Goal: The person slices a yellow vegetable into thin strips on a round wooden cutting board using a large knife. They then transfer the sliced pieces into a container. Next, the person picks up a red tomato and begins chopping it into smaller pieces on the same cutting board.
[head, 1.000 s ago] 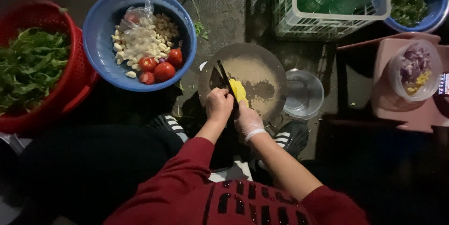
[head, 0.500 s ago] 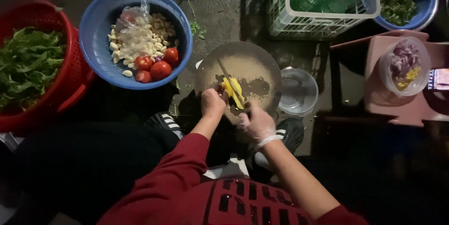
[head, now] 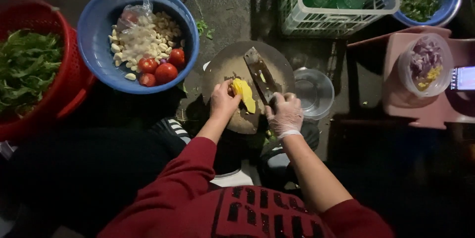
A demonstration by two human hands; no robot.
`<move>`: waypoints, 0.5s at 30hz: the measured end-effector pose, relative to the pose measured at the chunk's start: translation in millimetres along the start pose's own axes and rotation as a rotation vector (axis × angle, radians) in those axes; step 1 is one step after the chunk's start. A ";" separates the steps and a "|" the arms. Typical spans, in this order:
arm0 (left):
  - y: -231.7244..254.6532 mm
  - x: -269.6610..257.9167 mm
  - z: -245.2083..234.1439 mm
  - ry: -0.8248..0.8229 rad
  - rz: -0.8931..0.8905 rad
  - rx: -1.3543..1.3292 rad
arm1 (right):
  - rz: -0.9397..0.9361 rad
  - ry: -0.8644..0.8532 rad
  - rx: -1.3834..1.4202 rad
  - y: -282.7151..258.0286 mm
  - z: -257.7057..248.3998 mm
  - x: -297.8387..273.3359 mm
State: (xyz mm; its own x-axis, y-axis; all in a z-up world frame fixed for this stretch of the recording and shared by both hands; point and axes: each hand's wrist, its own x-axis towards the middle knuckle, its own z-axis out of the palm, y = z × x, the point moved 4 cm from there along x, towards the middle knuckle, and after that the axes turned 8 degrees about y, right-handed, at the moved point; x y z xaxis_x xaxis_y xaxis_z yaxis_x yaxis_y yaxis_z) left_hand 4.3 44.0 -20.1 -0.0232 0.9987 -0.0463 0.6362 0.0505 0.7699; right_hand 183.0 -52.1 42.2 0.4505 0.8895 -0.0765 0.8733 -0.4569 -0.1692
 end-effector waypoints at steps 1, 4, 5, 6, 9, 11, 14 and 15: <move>-1.8 1.4 0.6 0.000 -0.004 0.001 | -0.002 -0.004 0.000 -4.1 10.2 -0.2; -0.8 2.7 0.2 -0.027 -0.007 0.037 | -0.131 0.054 0.029 -20.6 31.6 -0.9; 2.8 2.2 -2.8 -0.052 -0.001 0.067 | -0.137 0.035 0.003 -25.9 36.8 -0.4; 6.9 1.5 -5.5 -0.076 0.004 0.098 | -0.143 0.016 -0.023 -30.6 41.6 0.2; 11.5 0.1 -9.1 -0.086 -0.017 0.077 | -0.088 -0.065 -0.048 -45.3 22.9 2.3; 6.5 1.5 -4.1 -0.086 -0.034 0.057 | -0.068 -0.085 -0.032 -45.1 22.1 5.0; 17.1 -0.3 -13.1 -0.100 -0.060 0.022 | -0.027 -0.143 0.018 -44.7 27.0 8.3; 24.0 -1.7 -18.0 -0.116 -0.066 0.004 | -0.001 -0.178 0.051 -43.8 30.1 9.2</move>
State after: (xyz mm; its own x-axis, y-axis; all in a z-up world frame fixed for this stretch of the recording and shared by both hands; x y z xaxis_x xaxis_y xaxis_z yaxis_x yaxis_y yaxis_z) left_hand 5.7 43.7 9.9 0.0240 0.9852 -0.1698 0.6396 0.1154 0.7600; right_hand 143.3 -23.7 19.3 0.4055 0.8796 -0.2486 0.8612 -0.4589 -0.2187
